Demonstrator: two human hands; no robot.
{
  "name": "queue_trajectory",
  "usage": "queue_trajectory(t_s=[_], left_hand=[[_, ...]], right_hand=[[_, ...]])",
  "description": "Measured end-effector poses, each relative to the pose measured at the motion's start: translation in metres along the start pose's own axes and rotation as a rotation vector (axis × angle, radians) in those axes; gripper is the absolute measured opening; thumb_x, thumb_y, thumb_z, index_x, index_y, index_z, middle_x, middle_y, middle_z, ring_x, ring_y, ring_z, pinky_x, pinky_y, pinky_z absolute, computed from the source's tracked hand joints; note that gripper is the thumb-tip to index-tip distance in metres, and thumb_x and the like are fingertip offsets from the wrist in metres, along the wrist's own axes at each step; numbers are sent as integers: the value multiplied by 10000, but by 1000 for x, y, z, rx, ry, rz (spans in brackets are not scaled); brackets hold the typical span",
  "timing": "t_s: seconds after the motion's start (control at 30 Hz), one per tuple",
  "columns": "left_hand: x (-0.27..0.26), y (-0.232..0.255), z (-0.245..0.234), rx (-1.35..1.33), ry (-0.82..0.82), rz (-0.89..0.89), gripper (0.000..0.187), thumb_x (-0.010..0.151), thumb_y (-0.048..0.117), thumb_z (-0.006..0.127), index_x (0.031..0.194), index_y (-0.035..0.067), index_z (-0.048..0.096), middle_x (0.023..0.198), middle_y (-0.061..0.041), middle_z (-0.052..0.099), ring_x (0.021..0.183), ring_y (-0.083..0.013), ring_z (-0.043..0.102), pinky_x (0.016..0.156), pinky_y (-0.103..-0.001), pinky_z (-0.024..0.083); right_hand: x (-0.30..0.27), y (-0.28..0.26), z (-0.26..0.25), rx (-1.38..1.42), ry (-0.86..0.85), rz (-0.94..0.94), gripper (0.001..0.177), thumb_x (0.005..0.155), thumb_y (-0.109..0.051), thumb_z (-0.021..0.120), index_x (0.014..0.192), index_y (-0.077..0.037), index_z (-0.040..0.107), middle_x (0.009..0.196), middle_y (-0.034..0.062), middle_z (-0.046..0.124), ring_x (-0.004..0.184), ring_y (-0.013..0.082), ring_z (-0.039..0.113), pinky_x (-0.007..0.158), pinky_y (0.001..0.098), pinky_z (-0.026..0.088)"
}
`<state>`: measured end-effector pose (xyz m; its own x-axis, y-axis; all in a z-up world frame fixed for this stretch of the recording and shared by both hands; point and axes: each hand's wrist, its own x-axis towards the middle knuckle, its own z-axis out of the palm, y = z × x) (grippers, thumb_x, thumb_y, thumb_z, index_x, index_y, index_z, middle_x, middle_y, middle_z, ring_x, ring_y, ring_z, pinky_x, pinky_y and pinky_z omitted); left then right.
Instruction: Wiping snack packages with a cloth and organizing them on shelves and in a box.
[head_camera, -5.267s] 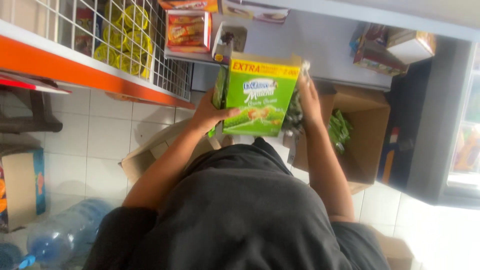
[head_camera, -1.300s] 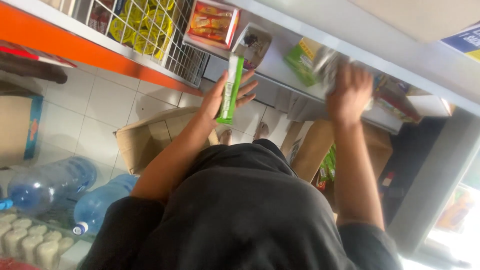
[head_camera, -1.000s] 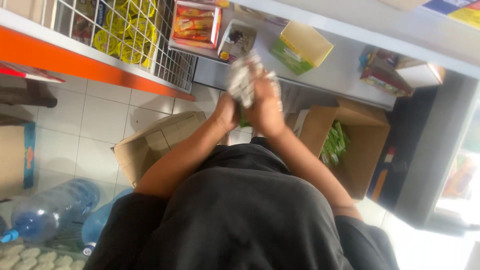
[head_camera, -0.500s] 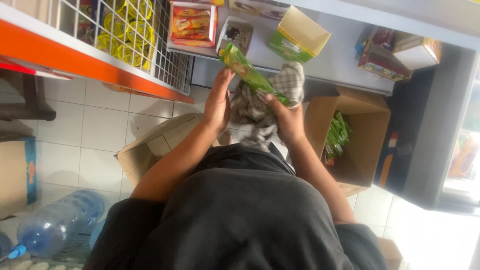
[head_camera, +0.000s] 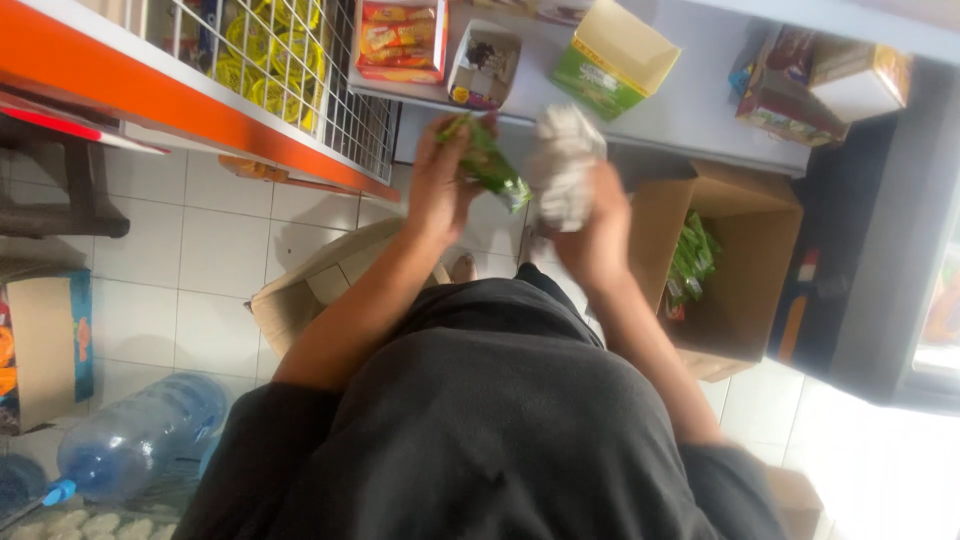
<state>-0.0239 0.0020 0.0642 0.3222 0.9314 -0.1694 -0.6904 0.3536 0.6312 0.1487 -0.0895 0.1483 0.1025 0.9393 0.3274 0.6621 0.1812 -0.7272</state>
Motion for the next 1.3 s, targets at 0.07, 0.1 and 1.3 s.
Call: queue_trajectory(t_s=[0.07,0.1,1.3], left_hand=[[3,-28,-22,-86,120,-127,346,1015,243,624,1306,61,580,1225,-164,703,1053,-289,700,830,-468,656],[7,-41,-32,-169,238,-245,392,1022,246,605,1342,20,608,1243,-185,711,1069,-299,724,865,-434,654],[194,-101,76,1462,-570,939,238,960,-10,723,1161,116,700,1180,-96,709,1096,-321,708,904,-426,620]], right_hand=[[6,-22,19,-103,-43,-121,460,847,-35,756,1295,-47,651,1332,170,647,1252,345,606,1056,497,485],[11,-33,28,-204,-85,-251,562,788,-37,777,1331,-27,631,1412,200,588,1323,400,531,1093,542,410],[-155,158,-132,359,331,961,367,849,-274,825,1100,-43,689,1035,97,739,936,210,725,840,359,620]])
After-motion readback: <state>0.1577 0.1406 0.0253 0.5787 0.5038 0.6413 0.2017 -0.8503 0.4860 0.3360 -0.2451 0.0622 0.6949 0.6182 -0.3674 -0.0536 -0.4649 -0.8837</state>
